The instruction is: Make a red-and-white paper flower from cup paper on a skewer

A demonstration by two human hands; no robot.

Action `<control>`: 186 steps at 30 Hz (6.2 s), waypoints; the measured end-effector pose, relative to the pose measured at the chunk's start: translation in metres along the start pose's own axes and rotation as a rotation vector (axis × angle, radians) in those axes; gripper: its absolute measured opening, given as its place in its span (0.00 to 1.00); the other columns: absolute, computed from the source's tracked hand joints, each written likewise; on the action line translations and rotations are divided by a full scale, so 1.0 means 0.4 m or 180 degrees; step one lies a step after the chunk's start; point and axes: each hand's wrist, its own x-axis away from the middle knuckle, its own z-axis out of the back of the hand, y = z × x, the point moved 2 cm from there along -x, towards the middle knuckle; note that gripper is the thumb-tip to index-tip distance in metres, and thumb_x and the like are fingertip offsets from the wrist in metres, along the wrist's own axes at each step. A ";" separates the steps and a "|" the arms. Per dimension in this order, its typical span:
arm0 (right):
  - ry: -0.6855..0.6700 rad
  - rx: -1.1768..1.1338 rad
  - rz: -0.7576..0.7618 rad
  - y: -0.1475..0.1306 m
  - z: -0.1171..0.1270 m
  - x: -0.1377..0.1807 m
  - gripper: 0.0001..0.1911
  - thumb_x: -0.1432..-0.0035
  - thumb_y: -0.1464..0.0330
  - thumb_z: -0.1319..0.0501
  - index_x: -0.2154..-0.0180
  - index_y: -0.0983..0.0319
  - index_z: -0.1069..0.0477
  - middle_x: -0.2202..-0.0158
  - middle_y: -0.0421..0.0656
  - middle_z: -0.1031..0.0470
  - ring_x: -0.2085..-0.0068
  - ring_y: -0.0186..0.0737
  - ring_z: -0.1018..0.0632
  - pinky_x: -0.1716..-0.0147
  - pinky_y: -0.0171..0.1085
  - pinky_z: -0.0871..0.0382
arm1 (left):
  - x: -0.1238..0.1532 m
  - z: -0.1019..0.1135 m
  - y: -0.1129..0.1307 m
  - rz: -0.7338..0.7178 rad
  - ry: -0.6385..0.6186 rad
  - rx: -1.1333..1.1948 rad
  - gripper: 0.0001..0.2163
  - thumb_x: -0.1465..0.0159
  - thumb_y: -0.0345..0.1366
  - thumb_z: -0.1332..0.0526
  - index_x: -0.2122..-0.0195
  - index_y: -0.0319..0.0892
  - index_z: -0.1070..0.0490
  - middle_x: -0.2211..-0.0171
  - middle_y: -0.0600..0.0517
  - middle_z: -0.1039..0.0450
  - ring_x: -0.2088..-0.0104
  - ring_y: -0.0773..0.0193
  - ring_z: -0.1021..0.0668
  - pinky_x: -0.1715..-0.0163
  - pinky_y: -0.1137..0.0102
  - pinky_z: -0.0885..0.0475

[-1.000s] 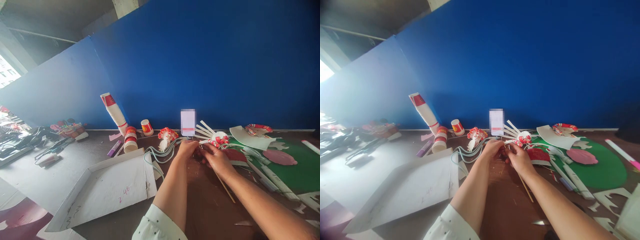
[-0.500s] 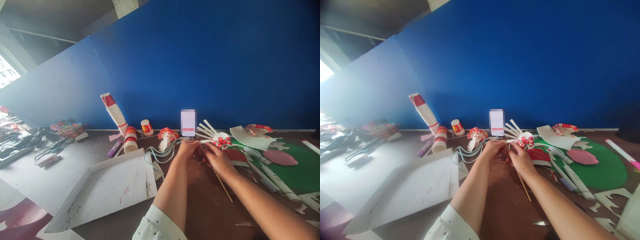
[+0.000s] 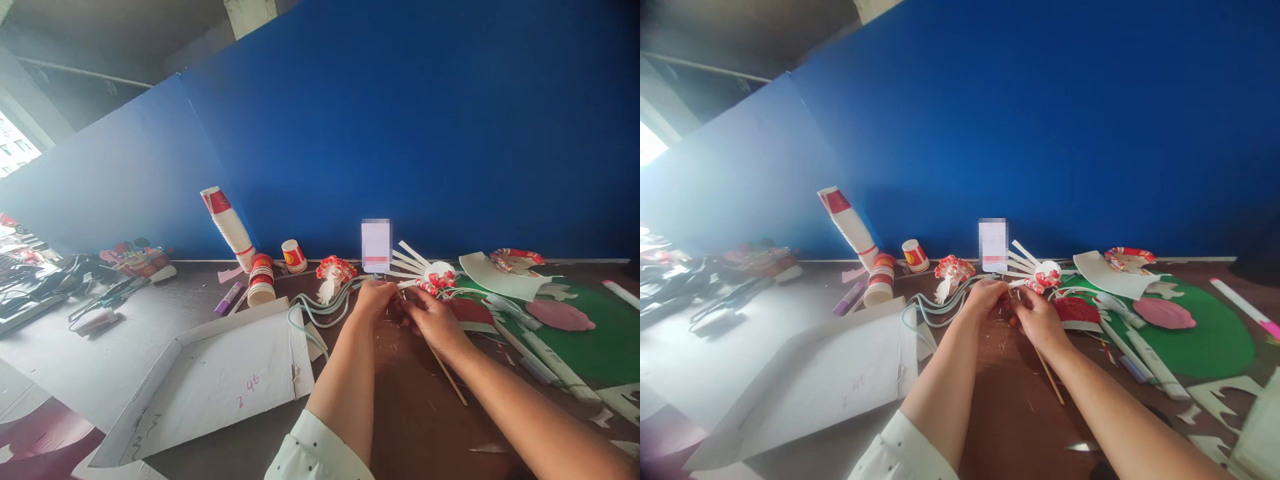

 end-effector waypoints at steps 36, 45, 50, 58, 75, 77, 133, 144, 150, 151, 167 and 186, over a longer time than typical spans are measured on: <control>0.0107 0.0007 -0.0083 -0.021 -0.004 0.015 0.33 0.51 0.61 0.40 0.42 0.64 0.33 0.83 0.36 0.31 0.82 0.35 0.33 0.84 0.33 0.43 | 0.028 -0.010 0.029 0.0429 -0.0301 0.1382 0.08 0.50 0.29 0.31 0.78 0.35 0.32 0.84 0.54 0.35 0.83 0.70 0.31 0.80 0.74 0.36; 0.0096 0.0027 0.0047 -0.004 0.000 0.004 0.24 0.51 0.60 0.39 0.52 0.61 0.26 0.79 0.38 0.27 0.82 0.34 0.32 0.85 0.33 0.43 | 0.030 -0.022 0.040 0.0412 -0.0217 0.1414 0.09 0.51 0.27 0.31 0.79 0.34 0.32 0.85 0.54 0.36 0.83 0.72 0.32 0.80 0.74 0.38; 0.0125 -0.0079 0.0005 0.002 -0.003 0.002 0.28 0.50 0.60 0.38 0.47 0.61 0.29 0.81 0.38 0.28 0.81 0.36 0.31 0.85 0.33 0.43 | 0.041 -0.017 0.045 0.0565 -0.0294 0.1375 0.09 0.50 0.31 0.31 0.77 0.35 0.31 0.84 0.54 0.34 0.84 0.71 0.32 0.82 0.74 0.40; 0.0082 -0.0178 -0.0018 0.002 -0.007 0.003 0.29 0.50 0.61 0.39 0.45 0.60 0.30 0.75 0.40 0.24 0.80 0.34 0.30 0.85 0.32 0.43 | 0.049 -0.015 0.049 0.0579 -0.0334 0.1405 0.14 0.52 0.34 0.29 0.77 0.39 0.36 0.86 0.57 0.37 0.86 0.69 0.33 0.84 0.73 0.40; 0.0041 -0.0447 -0.0158 0.003 -0.009 0.010 0.33 0.50 0.60 0.38 0.42 0.64 0.31 0.83 0.37 0.33 0.82 0.32 0.34 0.86 0.30 0.48 | 0.023 -0.010 0.014 0.0573 -0.0378 0.1573 0.11 0.47 0.32 0.29 0.74 0.34 0.31 0.78 0.54 0.33 0.78 0.73 0.29 0.73 0.75 0.31; 0.0038 -0.0444 -0.0172 0.003 -0.008 0.009 0.34 0.50 0.59 0.38 0.42 0.65 0.32 0.84 0.36 0.33 0.82 0.32 0.35 0.86 0.30 0.49 | 0.025 -0.010 0.015 0.0543 -0.0409 0.1567 0.11 0.47 0.32 0.29 0.74 0.33 0.31 0.79 0.54 0.33 0.78 0.74 0.29 0.72 0.75 0.30; -0.0168 -0.1153 -0.0501 0.001 -0.018 0.003 0.10 0.53 0.64 0.35 0.67 0.61 0.28 0.74 0.41 0.26 0.81 0.26 0.37 0.86 0.26 0.54 | 0.034 -0.026 0.020 0.0386 -0.0488 0.1672 0.16 0.52 0.38 0.26 0.72 0.34 0.30 0.78 0.52 0.31 0.79 0.72 0.30 0.77 0.75 0.34; -0.0224 -0.1420 -0.0583 -0.004 -0.007 -0.003 0.10 0.53 0.69 0.35 0.65 0.62 0.27 0.74 0.40 0.26 0.83 0.24 0.37 0.87 0.24 0.55 | 0.034 -0.002 0.029 0.0430 -0.0446 0.1745 0.05 0.45 0.28 0.32 0.71 0.32 0.27 0.76 0.51 0.30 0.76 0.72 0.28 0.73 0.75 0.31; -0.0241 -0.1379 -0.0620 -0.004 -0.010 -0.002 0.10 0.52 0.69 0.36 0.64 0.62 0.28 0.70 0.43 0.23 0.83 0.24 0.37 0.88 0.23 0.55 | 0.043 -0.003 0.037 0.0419 -0.0315 0.1555 0.06 0.46 0.28 0.31 0.71 0.32 0.27 0.76 0.51 0.29 0.76 0.70 0.27 0.69 0.73 0.29; -0.0246 -0.1366 -0.0607 -0.004 -0.011 -0.001 0.09 0.51 0.70 0.36 0.64 0.62 0.28 0.70 0.44 0.23 0.83 0.24 0.37 0.88 0.24 0.56 | 0.046 -0.004 0.040 0.0430 -0.0299 0.1534 0.07 0.47 0.29 0.30 0.72 0.33 0.27 0.77 0.51 0.29 0.76 0.70 0.27 0.69 0.72 0.29; -0.0148 -0.1516 -0.0498 0.013 -0.006 -0.004 0.17 0.55 0.69 0.32 0.59 0.59 0.26 0.73 0.39 0.27 0.80 0.27 0.33 0.88 0.25 0.49 | 0.023 0.002 0.016 0.0434 -0.0532 0.1531 0.07 0.44 0.31 0.32 0.74 0.33 0.27 0.79 0.53 0.32 0.77 0.72 0.28 0.70 0.74 0.30; -0.0165 -0.1244 -0.0505 -0.001 0.001 -0.001 0.18 0.53 0.64 0.33 0.57 0.57 0.24 0.68 0.42 0.21 0.79 0.27 0.32 0.86 0.25 0.51 | 0.019 0.008 0.009 0.0632 -0.0226 0.1336 0.14 0.49 0.38 0.27 0.74 0.35 0.30 0.78 0.52 0.30 0.79 0.73 0.28 0.79 0.77 0.39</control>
